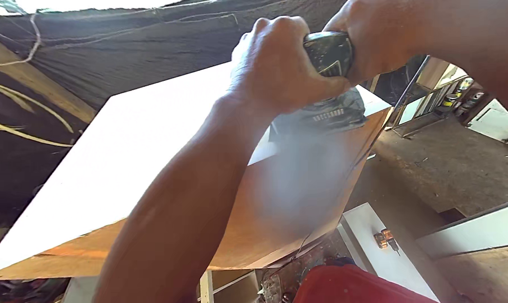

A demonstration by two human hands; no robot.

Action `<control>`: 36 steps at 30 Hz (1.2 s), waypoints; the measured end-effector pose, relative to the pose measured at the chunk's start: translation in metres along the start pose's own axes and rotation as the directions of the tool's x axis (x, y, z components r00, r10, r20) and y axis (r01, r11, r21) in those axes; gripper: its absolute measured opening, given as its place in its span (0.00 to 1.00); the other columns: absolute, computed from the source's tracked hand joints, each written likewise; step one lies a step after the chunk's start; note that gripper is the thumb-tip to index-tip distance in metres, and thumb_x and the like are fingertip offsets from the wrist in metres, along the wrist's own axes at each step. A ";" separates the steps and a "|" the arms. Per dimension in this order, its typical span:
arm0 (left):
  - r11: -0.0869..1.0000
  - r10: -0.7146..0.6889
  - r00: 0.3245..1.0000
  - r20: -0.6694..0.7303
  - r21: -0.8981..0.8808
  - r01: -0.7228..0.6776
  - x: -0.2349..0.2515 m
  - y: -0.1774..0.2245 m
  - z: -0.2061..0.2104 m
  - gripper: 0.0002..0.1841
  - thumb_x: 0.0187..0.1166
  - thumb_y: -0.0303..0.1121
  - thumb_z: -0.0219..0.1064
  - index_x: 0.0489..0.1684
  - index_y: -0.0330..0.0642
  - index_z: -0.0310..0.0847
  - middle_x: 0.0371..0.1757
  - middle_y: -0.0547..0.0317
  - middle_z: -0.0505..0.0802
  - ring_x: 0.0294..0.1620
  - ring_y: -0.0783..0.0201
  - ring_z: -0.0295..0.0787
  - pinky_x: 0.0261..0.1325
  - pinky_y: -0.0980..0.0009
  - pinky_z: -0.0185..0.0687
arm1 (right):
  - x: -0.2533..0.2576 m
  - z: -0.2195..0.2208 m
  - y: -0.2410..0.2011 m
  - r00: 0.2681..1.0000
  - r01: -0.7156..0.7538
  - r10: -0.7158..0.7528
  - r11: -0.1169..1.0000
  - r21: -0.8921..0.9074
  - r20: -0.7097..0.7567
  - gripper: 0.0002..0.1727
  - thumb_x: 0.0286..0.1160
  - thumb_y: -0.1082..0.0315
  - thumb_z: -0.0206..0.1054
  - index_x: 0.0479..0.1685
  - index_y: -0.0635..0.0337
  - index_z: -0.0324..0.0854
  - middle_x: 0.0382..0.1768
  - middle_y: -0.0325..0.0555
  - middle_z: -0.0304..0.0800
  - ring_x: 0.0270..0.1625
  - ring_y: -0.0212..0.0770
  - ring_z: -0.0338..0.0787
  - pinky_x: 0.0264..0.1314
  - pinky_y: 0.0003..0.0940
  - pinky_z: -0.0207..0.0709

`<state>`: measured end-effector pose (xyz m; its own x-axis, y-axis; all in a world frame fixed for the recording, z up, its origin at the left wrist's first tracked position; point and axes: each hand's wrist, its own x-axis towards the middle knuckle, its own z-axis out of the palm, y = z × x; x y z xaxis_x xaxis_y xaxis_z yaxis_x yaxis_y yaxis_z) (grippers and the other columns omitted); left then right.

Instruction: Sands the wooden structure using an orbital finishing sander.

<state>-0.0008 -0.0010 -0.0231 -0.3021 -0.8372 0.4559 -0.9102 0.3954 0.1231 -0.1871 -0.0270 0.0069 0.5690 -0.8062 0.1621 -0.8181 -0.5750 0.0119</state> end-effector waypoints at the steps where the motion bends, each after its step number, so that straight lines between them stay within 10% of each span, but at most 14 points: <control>1: 1.000 0.012 1.000 0.007 -0.006 -0.012 0.009 0.007 0.005 0.41 0.43 0.79 0.71 0.46 0.55 0.86 0.42 0.60 0.92 0.49 0.55 0.90 0.44 0.43 0.81 | -0.003 0.000 0.009 1.000 -0.016 0.016 0.999 -0.031 -0.013 0.16 0.59 0.62 0.83 0.44 0.52 0.86 0.28 0.41 0.85 0.32 0.41 0.86 0.33 0.47 0.76; 12: 1.000 0.011 0.999 0.030 -0.006 -0.011 0.031 0.024 0.016 0.43 0.45 0.78 0.72 0.54 0.52 0.86 0.48 0.59 0.93 0.53 0.57 0.91 0.50 0.46 0.85 | 0.013 0.014 0.085 0.993 0.114 -0.113 0.971 0.210 -0.018 0.17 0.50 0.71 0.80 0.43 0.50 0.86 0.27 0.39 0.87 0.27 0.34 0.85 0.25 0.37 0.78; 17: 0.998 -0.061 0.998 -0.012 0.027 0.061 -0.014 -0.018 -0.010 0.45 0.47 0.76 0.73 0.61 0.52 0.83 0.52 0.60 0.92 0.56 0.59 0.90 0.55 0.47 0.83 | 0.032 0.022 0.001 0.989 0.140 -0.119 0.951 0.274 -0.093 0.14 0.50 0.70 0.79 0.37 0.52 0.84 0.24 0.36 0.81 0.24 0.29 0.79 0.25 0.31 0.70; 20: 0.995 -0.089 0.995 -0.044 0.031 0.090 -0.035 -0.048 -0.023 0.44 0.46 0.77 0.74 0.59 0.56 0.85 0.54 0.64 0.92 0.56 0.65 0.90 0.57 0.52 0.86 | 0.076 0.039 0.004 0.962 0.270 -0.250 0.926 0.262 -0.110 0.22 0.49 0.53 0.81 0.47 0.42 0.83 0.29 0.30 0.82 0.25 0.22 0.78 0.22 0.25 0.71; 24: 0.982 -0.178 0.984 -0.028 0.064 0.179 -0.065 -0.067 -0.043 0.40 0.43 0.79 0.72 0.47 0.57 0.86 0.41 0.67 0.92 0.45 0.66 0.90 0.42 0.55 0.84 | 0.087 0.008 -0.068 0.971 0.048 -0.114 0.955 0.291 0.211 0.20 0.51 0.64 0.83 0.45 0.45 0.84 0.19 0.41 0.83 0.10 0.32 0.75 0.07 0.30 0.70; 28: 0.977 -0.187 0.981 -0.053 0.092 0.191 -0.074 -0.090 -0.049 0.43 0.42 0.80 0.70 0.50 0.56 0.87 0.46 0.64 0.92 0.51 0.63 0.90 0.48 0.50 0.83 | 0.070 0.016 -0.105 0.983 0.146 -0.170 0.949 0.278 0.065 0.11 0.65 0.73 0.78 0.42 0.56 0.82 0.19 0.37 0.75 0.16 0.29 0.70 0.19 0.26 0.63; 36: 0.981 -0.164 0.983 -0.086 0.094 0.172 -0.091 -0.110 -0.056 0.44 0.44 0.80 0.70 0.57 0.58 0.87 0.50 0.65 0.93 0.54 0.65 0.90 0.55 0.49 0.84 | 0.077 0.022 -0.133 0.985 0.163 -0.170 0.952 0.258 0.008 0.16 0.60 0.74 0.78 0.48 0.56 0.82 0.26 0.40 0.80 0.24 0.33 0.78 0.25 0.31 0.69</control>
<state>0.1428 0.0529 -0.0293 -0.1233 -0.8549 0.5039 -0.9710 0.2088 0.1166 -0.0331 -0.0157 -0.0039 0.7008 -0.6974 0.1502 -0.6649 -0.7148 -0.2170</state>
